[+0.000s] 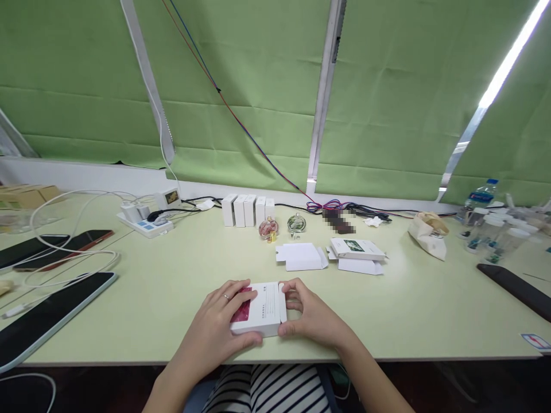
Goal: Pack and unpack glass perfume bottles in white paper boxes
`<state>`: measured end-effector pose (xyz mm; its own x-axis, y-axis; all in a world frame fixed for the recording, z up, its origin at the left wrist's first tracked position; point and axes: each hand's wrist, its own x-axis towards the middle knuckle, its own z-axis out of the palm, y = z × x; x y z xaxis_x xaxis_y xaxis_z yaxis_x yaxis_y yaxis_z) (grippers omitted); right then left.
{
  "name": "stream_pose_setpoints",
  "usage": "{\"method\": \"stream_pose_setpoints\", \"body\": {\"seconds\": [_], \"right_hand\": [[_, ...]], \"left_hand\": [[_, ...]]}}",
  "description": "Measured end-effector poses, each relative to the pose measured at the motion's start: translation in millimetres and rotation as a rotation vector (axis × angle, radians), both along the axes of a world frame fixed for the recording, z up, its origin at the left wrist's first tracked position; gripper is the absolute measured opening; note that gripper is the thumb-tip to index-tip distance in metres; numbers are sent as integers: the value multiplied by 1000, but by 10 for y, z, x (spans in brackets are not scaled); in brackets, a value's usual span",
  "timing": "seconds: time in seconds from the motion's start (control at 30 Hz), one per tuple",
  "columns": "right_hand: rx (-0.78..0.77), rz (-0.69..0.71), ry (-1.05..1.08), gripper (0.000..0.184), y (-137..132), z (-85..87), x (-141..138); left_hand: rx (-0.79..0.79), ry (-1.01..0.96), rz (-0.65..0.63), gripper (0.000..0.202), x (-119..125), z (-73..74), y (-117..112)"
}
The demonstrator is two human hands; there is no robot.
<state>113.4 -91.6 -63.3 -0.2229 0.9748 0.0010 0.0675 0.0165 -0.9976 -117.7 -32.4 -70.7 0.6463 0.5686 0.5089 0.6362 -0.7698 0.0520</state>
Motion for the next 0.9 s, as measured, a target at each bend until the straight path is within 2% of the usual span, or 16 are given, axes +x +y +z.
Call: {"method": "stream_pose_setpoints", "body": {"seconds": [0.23, 0.5, 0.67, 0.9], "right_hand": [[14, -1, -6, 63, -7, 3, -10], [23, -45, -131, 64, -11, 25, -14], [-15, -88, -60, 79, 2, -6, -24], [-34, -8, 15, 73, 7, -5, 6]], "left_hand": [[-11, -2, 6, 56, 13, 14, -14], [-23, -11, 10, 55, 18, 5, -15], [-25, -24, -5, 55, 15, 25, -18], [-45, -28, -3, 53, 21, 31, -24]]}}
